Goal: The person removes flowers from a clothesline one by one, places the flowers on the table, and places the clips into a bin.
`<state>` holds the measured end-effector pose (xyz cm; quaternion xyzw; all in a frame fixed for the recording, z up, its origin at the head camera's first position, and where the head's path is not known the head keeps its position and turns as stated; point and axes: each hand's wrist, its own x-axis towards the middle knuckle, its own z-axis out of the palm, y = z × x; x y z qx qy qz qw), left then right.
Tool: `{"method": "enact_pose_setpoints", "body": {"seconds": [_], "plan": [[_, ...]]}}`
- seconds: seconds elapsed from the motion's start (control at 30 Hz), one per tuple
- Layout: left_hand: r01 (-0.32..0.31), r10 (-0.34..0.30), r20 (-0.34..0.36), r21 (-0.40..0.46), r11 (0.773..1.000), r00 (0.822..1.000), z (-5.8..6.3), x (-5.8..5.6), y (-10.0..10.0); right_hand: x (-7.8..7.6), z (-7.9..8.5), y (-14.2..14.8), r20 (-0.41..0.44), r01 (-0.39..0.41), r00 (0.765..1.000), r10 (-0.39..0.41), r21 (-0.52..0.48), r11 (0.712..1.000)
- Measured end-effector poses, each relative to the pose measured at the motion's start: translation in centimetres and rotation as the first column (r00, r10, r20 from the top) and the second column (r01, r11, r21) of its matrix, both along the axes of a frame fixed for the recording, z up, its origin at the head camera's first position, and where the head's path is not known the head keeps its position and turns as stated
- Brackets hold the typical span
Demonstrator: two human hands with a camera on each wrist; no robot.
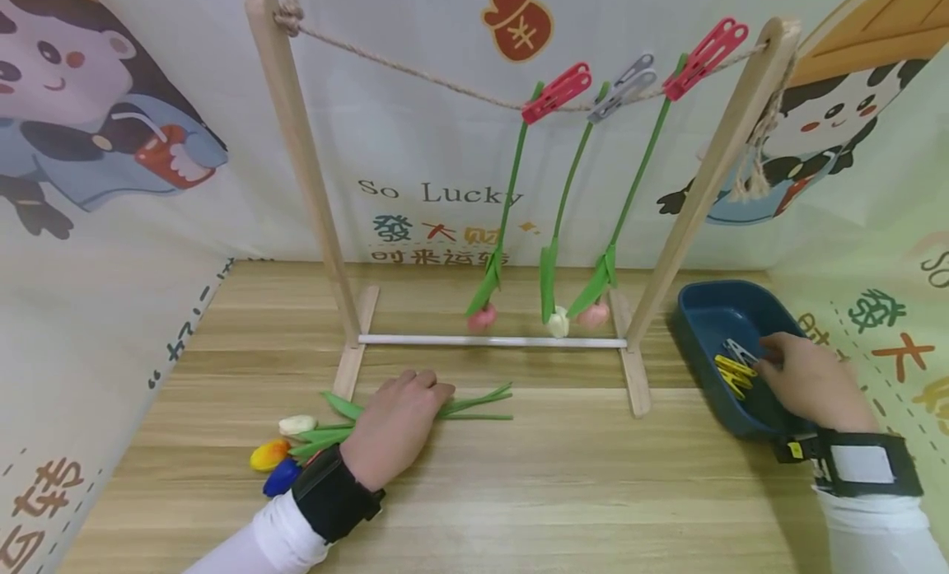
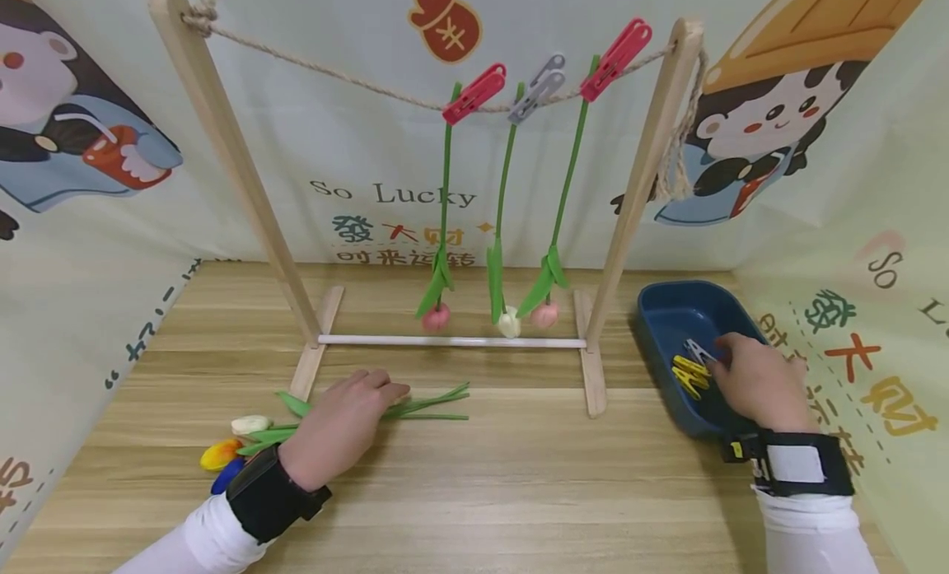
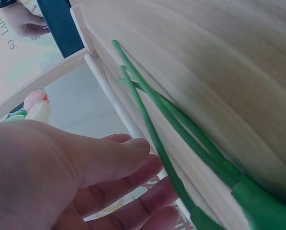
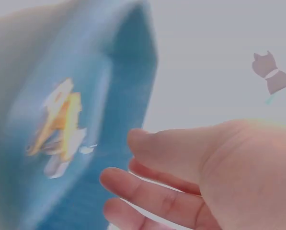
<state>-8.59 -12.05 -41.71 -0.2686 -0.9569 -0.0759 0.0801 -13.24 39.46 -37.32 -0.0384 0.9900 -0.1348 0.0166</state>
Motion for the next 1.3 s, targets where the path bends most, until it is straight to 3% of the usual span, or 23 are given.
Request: {"method": "enact_pose_setpoints", "body": {"seconds": [0.27,0.43,0.57,0.9,1.07,1.3], "plan": [[-0.013,0.012,0.03,0.044,0.999,0.999,1.9,-0.1,-0.2,1.0,4.4,-3.3,-0.181,-0.034,0.983,0.033,-0.002,0.999],[-0.023,0.026,-0.023,0.1,0.995,0.999,3.7,-0.5,-0.5,1.7,8.2,-6.0,-0.283,-0.045,0.957,0.063,0.068,0.997],[-0.006,0.027,-0.115,0.178,0.984,0.993,5.2,-1.1,-0.9,2.2,11.2,-8.0,-0.356,-0.066,0.929,0.096,0.097,0.993],[0.069,0.038,-0.254,0.399,0.915,0.966,9.2,-2.6,-1.1,3.3,17.7,-12.5,-0.559,-0.16,0.802,0.211,0.139,0.977],[0.138,0.034,-0.314,0.508,0.85,0.949,10.9,-3.5,-0.4,3.5,20.5,-14.8,-0.599,-0.21,0.759,0.255,0.146,0.967],[0.166,0.054,-0.337,0.59,0.79,0.94,12.5,-4.6,0.8,2.9,23.9,-17.6,-0.674,-0.282,0.648,0.355,0.222,0.934]]}}
